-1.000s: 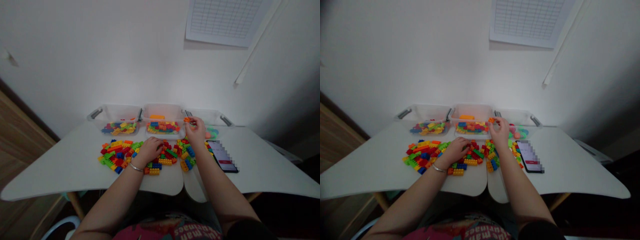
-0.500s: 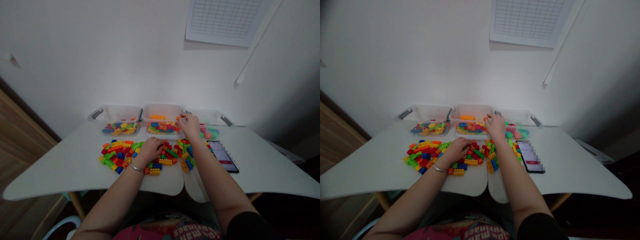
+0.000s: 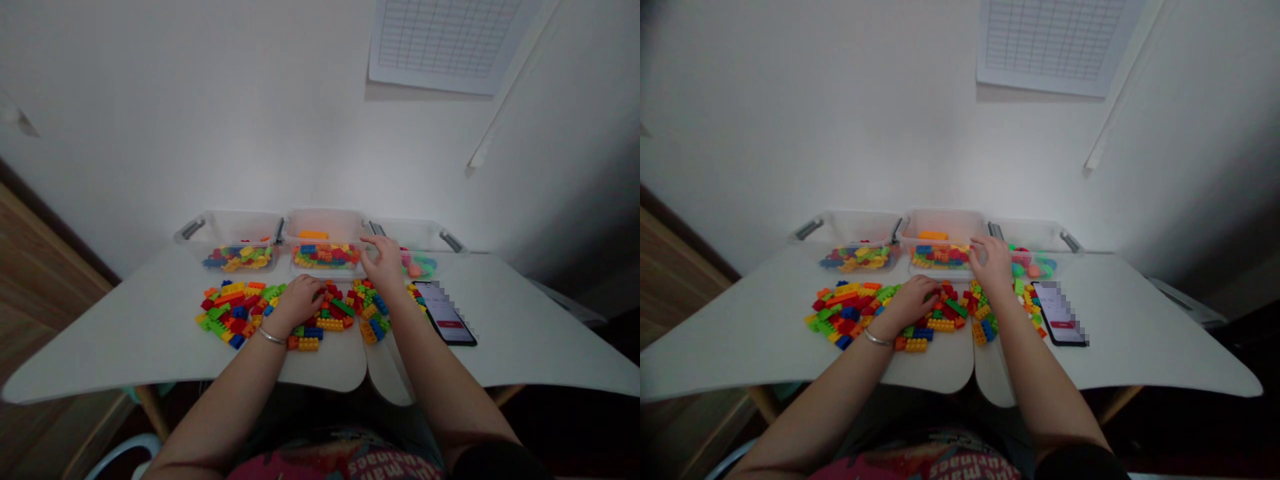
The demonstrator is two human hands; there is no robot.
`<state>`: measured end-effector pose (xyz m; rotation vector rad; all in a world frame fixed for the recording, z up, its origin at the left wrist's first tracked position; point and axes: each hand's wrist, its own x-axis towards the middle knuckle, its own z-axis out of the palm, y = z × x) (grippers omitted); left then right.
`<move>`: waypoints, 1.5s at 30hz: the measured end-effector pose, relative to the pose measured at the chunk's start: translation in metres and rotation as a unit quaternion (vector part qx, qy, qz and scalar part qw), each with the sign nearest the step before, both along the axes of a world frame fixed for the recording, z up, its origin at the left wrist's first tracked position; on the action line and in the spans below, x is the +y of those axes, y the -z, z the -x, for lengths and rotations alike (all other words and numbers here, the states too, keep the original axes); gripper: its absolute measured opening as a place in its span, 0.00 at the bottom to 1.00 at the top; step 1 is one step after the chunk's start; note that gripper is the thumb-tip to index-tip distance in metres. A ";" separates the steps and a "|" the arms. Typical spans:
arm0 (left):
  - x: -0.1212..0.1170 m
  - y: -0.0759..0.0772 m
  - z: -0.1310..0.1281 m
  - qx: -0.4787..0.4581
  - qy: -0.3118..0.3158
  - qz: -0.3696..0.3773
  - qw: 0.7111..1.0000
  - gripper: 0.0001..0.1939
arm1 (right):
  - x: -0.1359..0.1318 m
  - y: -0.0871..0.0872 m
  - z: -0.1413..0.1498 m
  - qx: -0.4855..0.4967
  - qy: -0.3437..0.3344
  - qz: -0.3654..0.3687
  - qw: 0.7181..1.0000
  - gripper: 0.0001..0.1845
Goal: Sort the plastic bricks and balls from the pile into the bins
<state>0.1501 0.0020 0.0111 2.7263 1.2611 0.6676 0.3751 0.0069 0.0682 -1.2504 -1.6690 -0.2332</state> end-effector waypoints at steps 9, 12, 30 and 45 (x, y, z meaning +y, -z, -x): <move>-0.001 -0.002 0.000 -0.001 0.004 0.001 1.000 0.12 | -0.045 0.045 -0.001 -0.088 -0.082 0.182 0.976 0.11; -0.002 -0.003 0.000 -0.002 0.004 0.006 1.000 0.12 | -0.050 0.053 0.000 -0.104 -0.102 0.202 0.968 0.11; -0.002 -0.003 -0.001 0.015 -0.010 -0.008 1.000 0.13 | -0.050 0.063 0.006 -0.145 -0.033 0.199 0.969 0.10; -0.003 -0.004 0.000 0.009 -0.009 -0.009 1.000 0.12 | -0.051 0.067 0.000 -0.202 -0.036 0.228 0.952 0.19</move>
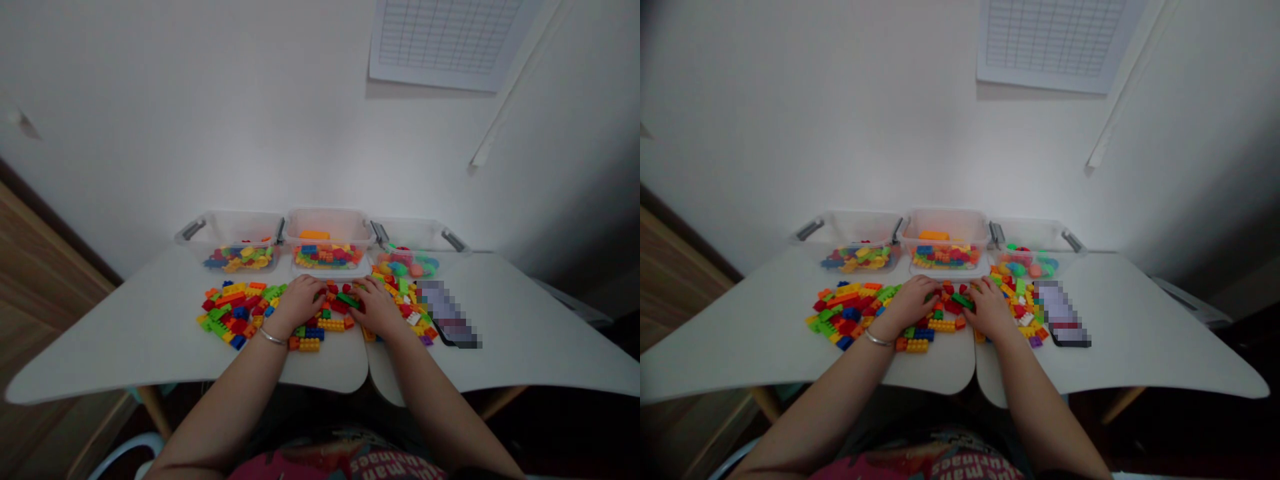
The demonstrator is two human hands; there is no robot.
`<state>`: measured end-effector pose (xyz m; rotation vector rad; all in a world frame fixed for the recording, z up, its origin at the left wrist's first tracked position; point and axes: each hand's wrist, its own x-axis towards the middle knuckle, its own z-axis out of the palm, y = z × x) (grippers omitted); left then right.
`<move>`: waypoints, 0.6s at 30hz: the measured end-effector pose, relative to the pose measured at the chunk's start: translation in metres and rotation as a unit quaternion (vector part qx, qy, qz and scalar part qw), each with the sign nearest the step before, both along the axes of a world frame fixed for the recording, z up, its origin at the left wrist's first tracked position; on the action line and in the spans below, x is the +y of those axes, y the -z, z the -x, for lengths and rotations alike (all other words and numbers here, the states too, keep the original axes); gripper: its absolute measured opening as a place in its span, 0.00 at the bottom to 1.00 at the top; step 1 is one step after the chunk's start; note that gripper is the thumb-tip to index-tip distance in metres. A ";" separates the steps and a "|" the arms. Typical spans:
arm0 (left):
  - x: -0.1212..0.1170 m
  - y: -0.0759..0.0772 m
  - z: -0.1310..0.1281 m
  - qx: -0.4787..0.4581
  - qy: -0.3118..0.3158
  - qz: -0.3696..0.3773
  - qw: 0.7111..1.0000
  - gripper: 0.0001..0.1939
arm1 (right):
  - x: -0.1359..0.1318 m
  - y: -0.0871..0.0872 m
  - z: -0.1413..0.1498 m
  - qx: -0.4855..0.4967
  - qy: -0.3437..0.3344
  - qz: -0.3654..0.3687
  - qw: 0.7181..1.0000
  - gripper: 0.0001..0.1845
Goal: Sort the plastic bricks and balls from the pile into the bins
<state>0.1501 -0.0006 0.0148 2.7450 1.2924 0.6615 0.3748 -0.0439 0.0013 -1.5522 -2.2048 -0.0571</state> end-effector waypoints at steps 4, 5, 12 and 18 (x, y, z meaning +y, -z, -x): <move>0.000 -0.001 0.000 0.000 0.006 0.007 1.000 0.12 | 0.002 0.004 0.001 0.010 0.027 -0.029 0.999 0.15; 0.000 -0.001 0.000 -0.001 0.005 0.008 1.000 0.12 | 0.003 0.005 0.002 0.014 0.025 -0.032 0.999 0.14; 0.000 -0.001 0.001 0.001 0.006 0.011 1.000 0.12 | 0.002 -0.002 0.005 0.072 0.024 -0.059 0.995 0.10; 0.001 0.000 0.000 0.001 0.004 0.013 1.000 0.12 | 0.000 -0.007 0.003 0.135 0.114 -0.140 0.974 0.10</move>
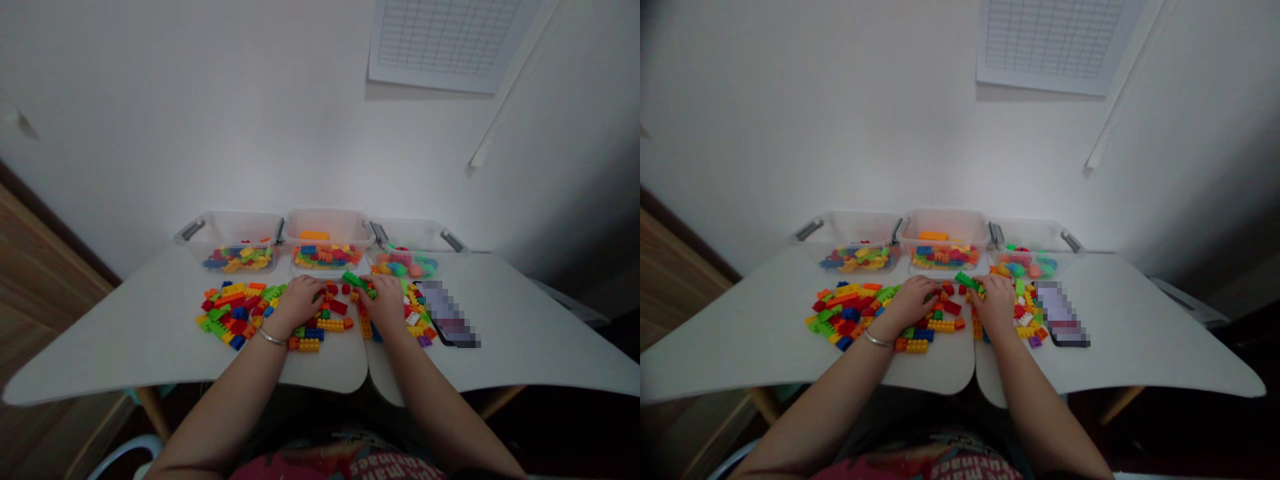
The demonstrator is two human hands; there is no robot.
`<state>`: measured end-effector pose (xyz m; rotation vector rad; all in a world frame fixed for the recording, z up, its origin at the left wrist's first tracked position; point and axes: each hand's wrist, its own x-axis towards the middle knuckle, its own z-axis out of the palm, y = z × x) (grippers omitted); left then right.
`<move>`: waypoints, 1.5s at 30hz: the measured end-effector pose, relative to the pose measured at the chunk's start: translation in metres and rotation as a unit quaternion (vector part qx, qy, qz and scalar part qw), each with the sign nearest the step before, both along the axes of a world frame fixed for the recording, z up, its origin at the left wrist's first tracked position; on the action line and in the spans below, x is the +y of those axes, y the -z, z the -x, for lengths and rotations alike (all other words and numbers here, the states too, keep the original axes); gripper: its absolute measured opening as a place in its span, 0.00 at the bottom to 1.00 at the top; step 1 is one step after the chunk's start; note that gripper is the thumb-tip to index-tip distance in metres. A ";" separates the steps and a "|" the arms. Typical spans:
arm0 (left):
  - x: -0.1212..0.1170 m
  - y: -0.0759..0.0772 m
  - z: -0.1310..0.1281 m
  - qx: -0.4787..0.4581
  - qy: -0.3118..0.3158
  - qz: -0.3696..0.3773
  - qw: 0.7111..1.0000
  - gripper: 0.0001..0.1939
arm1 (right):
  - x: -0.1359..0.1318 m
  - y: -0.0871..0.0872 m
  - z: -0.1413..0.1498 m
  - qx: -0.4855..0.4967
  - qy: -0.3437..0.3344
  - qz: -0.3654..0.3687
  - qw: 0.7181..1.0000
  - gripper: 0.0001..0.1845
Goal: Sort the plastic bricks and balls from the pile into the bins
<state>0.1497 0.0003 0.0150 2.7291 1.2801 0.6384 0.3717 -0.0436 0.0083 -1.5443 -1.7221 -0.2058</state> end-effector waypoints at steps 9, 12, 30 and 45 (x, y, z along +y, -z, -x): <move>0.000 0.000 0.000 0.004 -0.006 -0.004 1.000 0.12 | 0.017 -0.030 -0.002 0.149 -0.001 -0.085 0.985 0.11; -0.001 0.000 0.001 0.001 -0.003 -0.004 1.000 0.12 | 0.029 -0.044 -0.005 0.185 0.022 -0.117 0.976 0.11; 0.000 0.000 0.000 0.002 0.001 -0.005 1.000 0.12 | 0.066 -0.066 0.004 -0.008 0.050 -0.055 0.997 0.14; -0.001 -0.001 0.000 0.012 -0.007 -0.007 1.000 0.11 | 0.045 -0.047 -0.001 -0.026 -0.030 -0.075 0.996 0.17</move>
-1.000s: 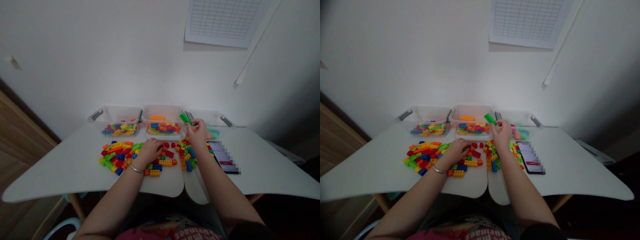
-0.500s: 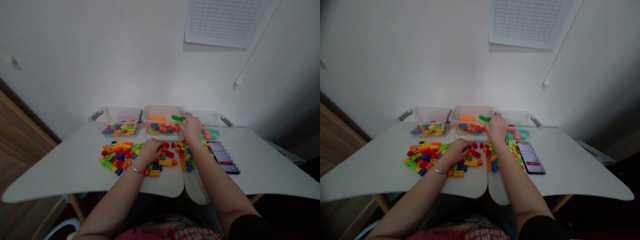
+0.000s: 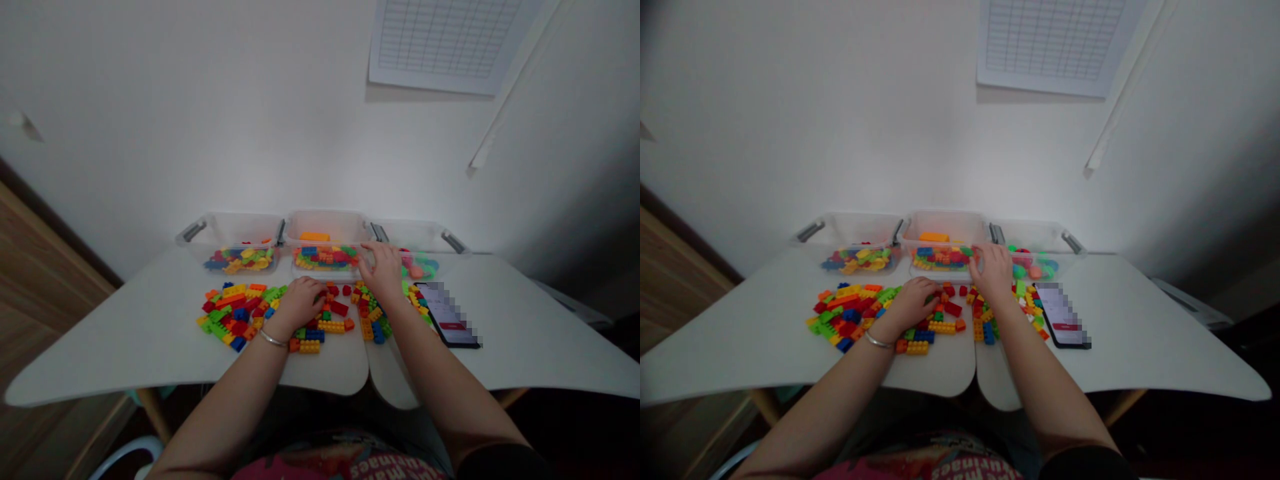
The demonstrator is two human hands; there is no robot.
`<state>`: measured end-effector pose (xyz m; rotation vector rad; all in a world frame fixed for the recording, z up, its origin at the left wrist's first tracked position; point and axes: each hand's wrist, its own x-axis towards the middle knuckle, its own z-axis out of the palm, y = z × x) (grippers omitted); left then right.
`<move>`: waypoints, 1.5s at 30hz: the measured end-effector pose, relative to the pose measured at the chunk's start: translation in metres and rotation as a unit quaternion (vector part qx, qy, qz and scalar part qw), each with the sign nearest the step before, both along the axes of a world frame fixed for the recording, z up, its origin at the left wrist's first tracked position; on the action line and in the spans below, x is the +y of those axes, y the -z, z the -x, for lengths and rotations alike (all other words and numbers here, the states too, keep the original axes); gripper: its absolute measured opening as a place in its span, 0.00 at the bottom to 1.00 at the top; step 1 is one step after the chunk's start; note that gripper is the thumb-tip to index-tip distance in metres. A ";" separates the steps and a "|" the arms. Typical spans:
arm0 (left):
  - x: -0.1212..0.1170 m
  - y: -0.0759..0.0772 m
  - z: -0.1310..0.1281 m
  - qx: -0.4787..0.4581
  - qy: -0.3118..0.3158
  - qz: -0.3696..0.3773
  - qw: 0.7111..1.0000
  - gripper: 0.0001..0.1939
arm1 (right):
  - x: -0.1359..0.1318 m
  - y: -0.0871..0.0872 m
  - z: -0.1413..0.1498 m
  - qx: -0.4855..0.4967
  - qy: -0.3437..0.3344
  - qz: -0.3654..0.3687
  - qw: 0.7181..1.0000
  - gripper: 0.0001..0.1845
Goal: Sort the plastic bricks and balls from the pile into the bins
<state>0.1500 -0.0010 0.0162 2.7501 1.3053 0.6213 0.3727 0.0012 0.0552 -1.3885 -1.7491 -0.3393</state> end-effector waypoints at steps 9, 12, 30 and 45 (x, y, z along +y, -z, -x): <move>0.000 0.000 0.000 0.000 0.000 0.006 1.000 0.12 | -0.023 0.032 0.007 -0.068 -0.021 0.152 0.986 0.13; 0.000 0.001 0.000 0.004 0.000 0.002 1.000 0.12 | -0.027 0.041 0.013 -0.081 -0.025 0.192 0.978 0.17; 0.000 0.002 0.000 0.006 -0.008 -0.005 1.000 0.12 | -0.025 0.052 0.012 -0.115 -0.029 0.198 0.973 0.10; 0.000 0.001 0.000 0.003 -0.007 0.010 1.000 0.12 | -0.024 0.054 0.009 -0.039 -0.053 0.177 0.982 0.08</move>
